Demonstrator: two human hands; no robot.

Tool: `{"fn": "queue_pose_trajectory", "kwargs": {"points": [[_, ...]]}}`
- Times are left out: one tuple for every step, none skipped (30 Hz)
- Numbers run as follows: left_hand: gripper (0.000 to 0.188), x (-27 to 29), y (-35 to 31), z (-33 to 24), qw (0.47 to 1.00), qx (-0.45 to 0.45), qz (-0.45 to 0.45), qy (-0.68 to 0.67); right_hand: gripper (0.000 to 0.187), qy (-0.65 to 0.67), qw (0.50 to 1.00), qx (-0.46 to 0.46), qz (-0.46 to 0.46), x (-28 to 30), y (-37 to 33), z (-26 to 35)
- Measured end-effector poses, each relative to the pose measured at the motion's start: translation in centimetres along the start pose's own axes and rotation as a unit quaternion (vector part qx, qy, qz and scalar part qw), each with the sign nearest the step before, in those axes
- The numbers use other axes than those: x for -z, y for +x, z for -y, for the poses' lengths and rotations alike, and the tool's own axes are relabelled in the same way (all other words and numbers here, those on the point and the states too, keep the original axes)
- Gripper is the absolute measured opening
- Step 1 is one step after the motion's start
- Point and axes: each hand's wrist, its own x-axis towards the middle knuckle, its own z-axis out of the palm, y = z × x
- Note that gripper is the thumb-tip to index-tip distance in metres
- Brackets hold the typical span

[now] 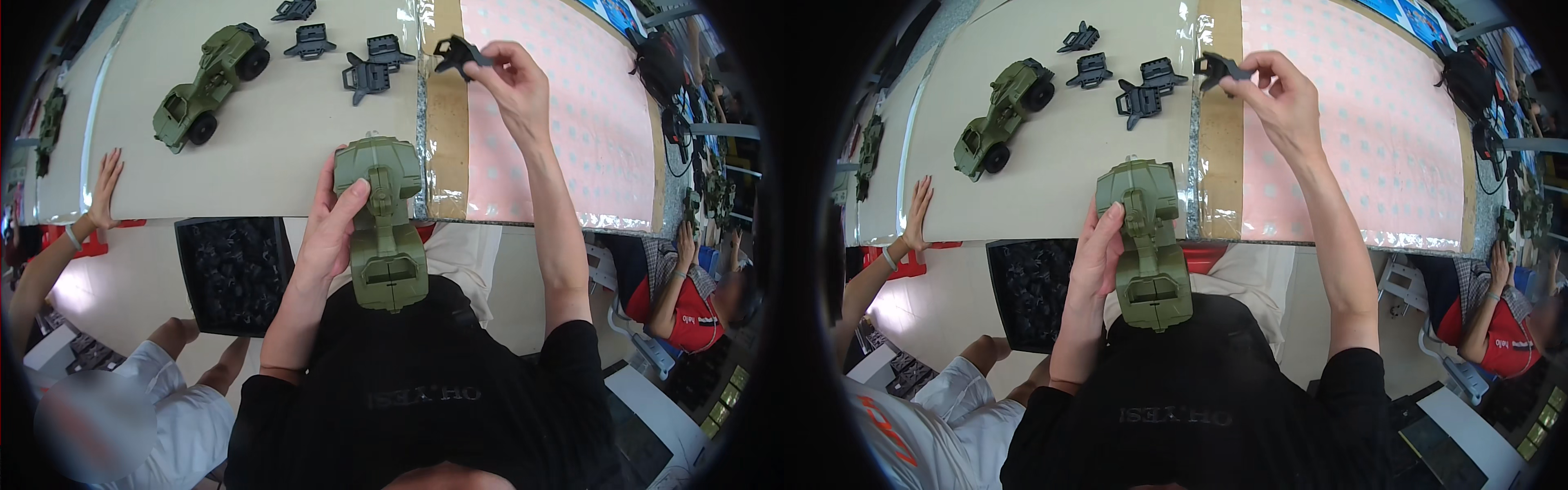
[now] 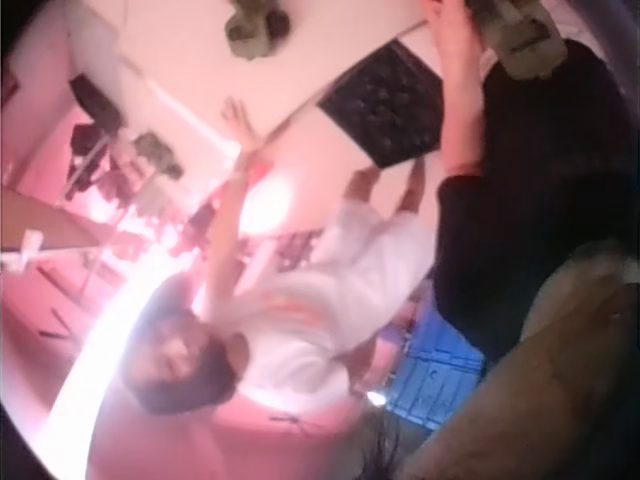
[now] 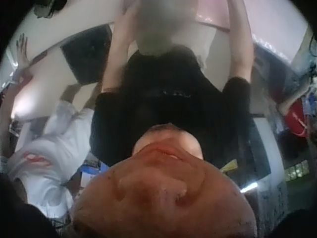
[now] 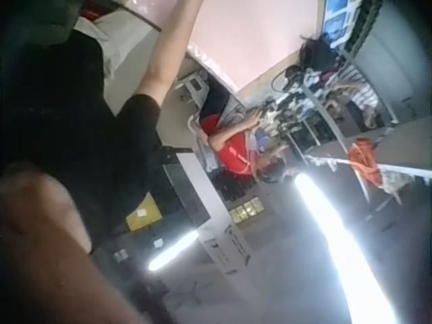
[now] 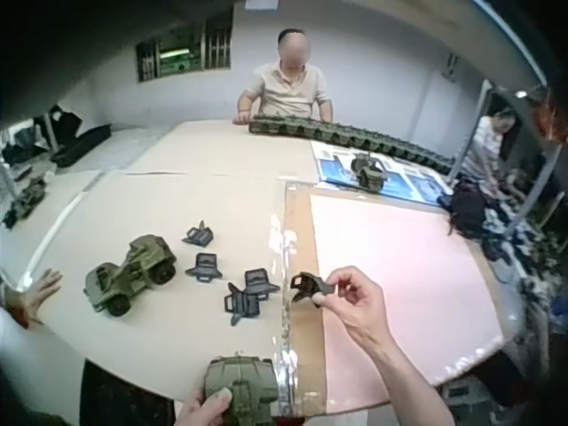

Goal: The person assembles green plastic toy vehicles by hand. They pick up a vehicle body and attach black plastic wheel components to the sides, snapping them into place. The person handles the parts one at a time, rotating the vehicle to fit the wheels securely.

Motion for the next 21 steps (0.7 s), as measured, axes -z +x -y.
{"fn": "queue_pose_trajectory", "kwargs": {"points": [[0.071,-0.1,0.0,0.1,1.0,0.006,0.008,0.009,0.016,0.035,0.999,-0.011,0.001,0.3,-1.6,0.7],[0.072,-0.3,0.2,0.2,1.0,0.012,0.015,0.018,0.017,0.071,0.997,-0.021,0.001,0.5,-3.1,1.3],[0.074,-0.6,0.3,0.4,0.999,0.022,0.025,0.027,0.018,0.097,0.995,0.001,0.007,0.6,-4.7,2.3],[0.075,-1.0,0.2,0.4,0.998,0.027,0.032,0.042,0.02,0.125,0.992,0.026,0.015,0.6,-6.0,2.9],[0.076,-1.4,0.1,0.5,0.997,0.033,0.04,0.056,0.02,0.111,0.991,0.06,0.043,0.9,-7.2,2.7],[0.078,-1.7,0.2,0.5,0.996,0.037,0.051,0.069,0.023,0.158,0.985,0.02,0.064,1.2,-8.3,3.1],[0.078,-1.9,0.1,0.6,0.994,0.046,0.065,0.081,0.024,0.122,0.987,0.016,0.1,1.7,-8.9,3.4],[0.079,-2.0,0.1,0.8,0.991,0.055,0.079,0.093,0.026,0.085,0.987,0.011,0.137,2.2,-9.5,3.7],[0.08,-2.1,0.2,0.7,0.988,0.062,0.095,0.107,0.028,0.053,0.985,0.005,0.162,2.7,-10.1,3.6],[0.08,-2.2,0.3,0.8,0.986,0.067,0.093,0.121,0.029,0.046,0.984,0.012,0.173,3.0,-10.4,3.9],[0.08,-2.2,0.3,1.0,0.984,0.073,0.092,0.134,0.029,0.039,0.982,0.02,0.183,3.3,-10.6,4.3],[0.08,-2.3,0.5,1.1,0.982,0.072,0.1,0.146,0.029,0.03,0.981,0.031,0.19,3.7,-10.6,4.4],[0.08,-2.4,0.6,1.2,0.98,0.071,0.105,0.156,0.027,0.036,0.981,0.043,0.185,3.9,-10.8,3.8],[0.08,-2.4,0.6,1.3,0.978,0.067,0.116,0.161,0.026,0.036,0.98,0.042,0.191,4.1,-10.7,3.7],[0.079,-2.6,0.6,1.2,0.977,0.062,0.126,0.162,0.025,0.036,0.98,0.039,0.193,4.2,-10.8,3.6],[0.079,-2.7,0.5,1.2,0.976,0.058,0.136,0.163,0.024,0.036,0.98,0.036,0.194,4.3,-10.9,3.6],[0.079,-3.1,0.5,1.2,0.976,0.052,0.142,0.157,0.022,0.049,0.981,0.012,0.189,4.2,-10.8,4.0],[0.077,-3.1,0.4,1.3,0.976,0.038,0.145,0.157,0.023,0.062,0.979,0.016,0.192,4.3,-10.7,3.8],[0.076,-3.2,0.4,1.4,0.976,0.024,0.148,0.157,0.024,0.075,0.978,0.02,0.195,4.3,-10.5,3.4],[0.075,-2.9,0.4,1.3,0.977,0.037,0.143,0.153,0.025,0.088,0.976,0.024,0.198,4.2,-10.3,3.1],[0.074,-2.6,0.4,1.4,0.978,0.049,0.137,0.147,0.028,0.159,0.972,-0.01,0.172,4.1,-10.3,2.9]]}}
